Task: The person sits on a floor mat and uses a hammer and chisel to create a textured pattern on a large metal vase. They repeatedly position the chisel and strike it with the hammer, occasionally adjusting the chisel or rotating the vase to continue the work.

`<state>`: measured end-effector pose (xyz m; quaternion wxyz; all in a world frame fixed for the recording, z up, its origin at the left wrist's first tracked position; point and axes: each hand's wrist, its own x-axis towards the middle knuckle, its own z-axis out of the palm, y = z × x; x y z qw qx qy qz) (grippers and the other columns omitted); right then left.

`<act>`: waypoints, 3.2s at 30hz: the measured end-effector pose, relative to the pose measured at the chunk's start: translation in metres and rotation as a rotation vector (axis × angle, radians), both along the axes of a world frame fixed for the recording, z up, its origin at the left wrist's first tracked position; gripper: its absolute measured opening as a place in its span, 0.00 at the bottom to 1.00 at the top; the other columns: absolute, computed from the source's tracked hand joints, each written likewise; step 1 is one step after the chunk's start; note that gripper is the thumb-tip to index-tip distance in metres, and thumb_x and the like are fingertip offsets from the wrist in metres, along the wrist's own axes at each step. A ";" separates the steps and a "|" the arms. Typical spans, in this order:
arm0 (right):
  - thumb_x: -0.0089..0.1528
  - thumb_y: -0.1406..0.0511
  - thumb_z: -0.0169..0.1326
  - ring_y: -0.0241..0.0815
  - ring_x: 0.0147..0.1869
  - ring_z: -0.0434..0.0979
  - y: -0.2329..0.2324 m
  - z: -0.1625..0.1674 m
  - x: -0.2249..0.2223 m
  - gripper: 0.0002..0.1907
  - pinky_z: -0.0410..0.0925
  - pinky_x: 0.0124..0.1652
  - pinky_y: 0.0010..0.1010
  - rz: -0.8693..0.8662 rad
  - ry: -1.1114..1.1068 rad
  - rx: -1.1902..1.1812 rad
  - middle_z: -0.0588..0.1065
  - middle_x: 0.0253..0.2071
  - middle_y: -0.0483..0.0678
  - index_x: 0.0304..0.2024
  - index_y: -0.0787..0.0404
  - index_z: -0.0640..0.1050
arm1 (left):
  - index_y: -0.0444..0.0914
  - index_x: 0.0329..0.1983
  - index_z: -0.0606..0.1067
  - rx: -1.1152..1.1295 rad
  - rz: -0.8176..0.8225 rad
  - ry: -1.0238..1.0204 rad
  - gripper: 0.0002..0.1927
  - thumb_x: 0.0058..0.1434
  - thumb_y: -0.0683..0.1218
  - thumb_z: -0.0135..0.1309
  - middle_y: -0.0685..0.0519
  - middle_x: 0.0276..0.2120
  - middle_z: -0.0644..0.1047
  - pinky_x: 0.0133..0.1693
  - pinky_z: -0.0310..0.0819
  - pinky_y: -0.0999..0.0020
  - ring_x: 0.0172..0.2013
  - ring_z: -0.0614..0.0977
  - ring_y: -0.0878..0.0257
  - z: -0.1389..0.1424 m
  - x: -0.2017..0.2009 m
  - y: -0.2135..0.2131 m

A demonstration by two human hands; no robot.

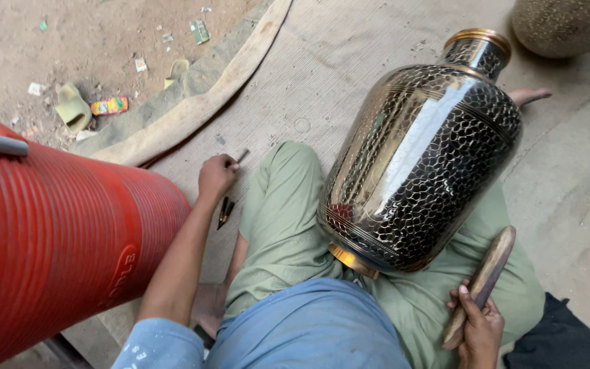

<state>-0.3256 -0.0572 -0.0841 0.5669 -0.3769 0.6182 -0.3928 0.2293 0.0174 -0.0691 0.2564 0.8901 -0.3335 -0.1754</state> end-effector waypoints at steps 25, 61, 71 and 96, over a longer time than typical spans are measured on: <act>0.66 0.68 0.59 0.36 0.37 0.78 0.013 0.015 0.011 0.17 0.73 0.38 0.27 0.013 -0.112 -0.043 0.78 0.38 0.50 0.56 0.69 0.75 | 0.33 0.64 0.73 -0.562 -0.320 1.264 0.31 0.56 0.36 0.64 0.49 0.44 0.84 0.43 0.83 0.68 0.39 0.85 0.66 0.083 -0.102 -0.058; 0.63 0.72 0.52 0.38 0.36 0.72 0.050 0.069 0.086 0.24 0.70 0.36 0.30 0.107 -0.379 -0.081 0.72 0.46 0.50 0.61 0.58 0.63 | 0.31 0.63 0.73 -0.619 -0.401 1.226 0.28 0.57 0.33 0.62 0.47 0.47 0.84 0.51 0.81 0.72 0.46 0.85 0.68 0.075 -0.171 -0.105; 0.59 0.67 0.64 0.42 0.34 0.78 -0.013 0.120 0.107 0.20 0.70 0.35 0.35 0.230 0.869 -0.294 0.78 0.37 0.48 0.53 0.57 0.75 | 0.39 0.59 0.78 -0.684 -0.609 0.646 0.23 0.60 0.34 0.61 0.50 0.42 0.86 0.42 0.83 0.75 0.38 0.88 0.68 0.095 -0.200 -0.097; 0.52 0.75 0.57 0.47 0.36 0.80 -0.108 0.246 0.135 0.19 0.69 0.35 0.38 0.795 1.174 -0.631 0.81 0.33 0.48 0.44 0.54 0.81 | 0.39 0.56 0.78 -0.703 -0.715 0.522 0.21 0.59 0.37 0.64 0.50 0.38 0.85 0.39 0.82 0.72 0.36 0.89 0.64 0.098 -0.197 -0.097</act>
